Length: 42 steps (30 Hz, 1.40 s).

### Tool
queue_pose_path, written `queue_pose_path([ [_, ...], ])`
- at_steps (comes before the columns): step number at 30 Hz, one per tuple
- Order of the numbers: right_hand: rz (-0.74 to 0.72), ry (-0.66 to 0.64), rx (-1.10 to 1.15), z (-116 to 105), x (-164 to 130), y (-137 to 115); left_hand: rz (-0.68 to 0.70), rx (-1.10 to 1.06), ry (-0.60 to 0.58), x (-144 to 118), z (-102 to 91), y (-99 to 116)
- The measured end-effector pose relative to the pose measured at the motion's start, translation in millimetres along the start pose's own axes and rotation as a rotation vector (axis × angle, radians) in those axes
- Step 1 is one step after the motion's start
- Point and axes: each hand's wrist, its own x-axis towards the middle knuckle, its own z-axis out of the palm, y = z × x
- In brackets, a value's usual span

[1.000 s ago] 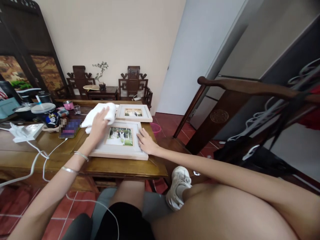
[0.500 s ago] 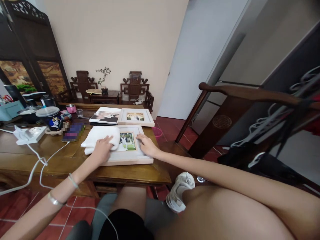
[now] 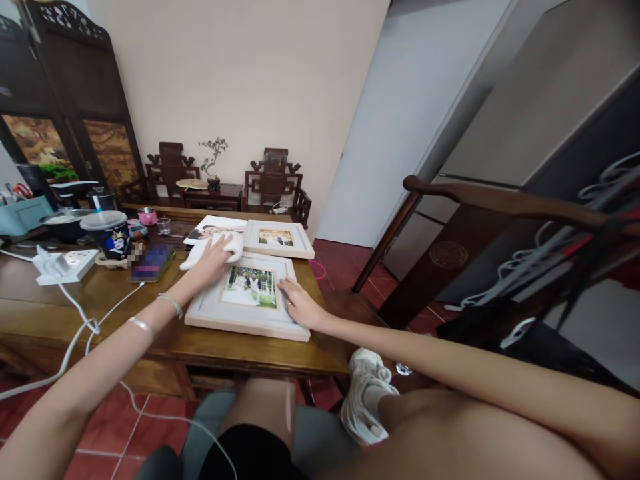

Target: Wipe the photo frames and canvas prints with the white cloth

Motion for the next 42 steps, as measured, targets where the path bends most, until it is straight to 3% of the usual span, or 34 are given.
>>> queue_pose_path([
  [3,0.007,-0.013,0.003,-4.5,3.6,0.4,0.011,0.002,-0.096,9.3,11.9,-6.7],
  [6,0.044,-0.047,-0.019,-10.7,8.7,-6.2,0.068,0.052,-0.198,-2.5,8.7,10.0],
  [13,0.118,-0.122,-0.083,-16.1,11.2,-25.9,0.119,-0.006,-0.346,-80.3,-38.4,68.8],
  [17,0.097,-0.123,-0.078,-16.2,10.9,-26.0,0.124,-0.055,-0.344,-108.4,-47.5,82.9],
  [20,0.055,-0.147,-0.113,-19.5,13.3,-24.0,0.080,-0.053,-0.356,-96.4,-40.4,76.2],
  [23,0.022,-0.180,-0.139,-25.2,16.7,-21.8,0.019,-0.034,-0.354,-64.4,-26.7,59.5],
  [27,0.026,-0.098,-0.105,-33.3,21.0,-17.5,-0.072,-0.005,-0.266,-20.9,-4.8,36.8],
  [31,0.038,-0.017,-0.031,-37.7,22.9,-14.5,-0.134,-0.009,-0.203,-1.5,9.7,25.9],
  [36,0.092,0.053,0.156,-34.3,20.5,-12.3,-0.088,-0.008,-0.243,-14.3,2.6,30.7],
  [42,0.150,0.144,0.231,-21.1,14.5,-10.4,-0.031,-0.011,-0.371,-76.4,-31.4,73.3],
])
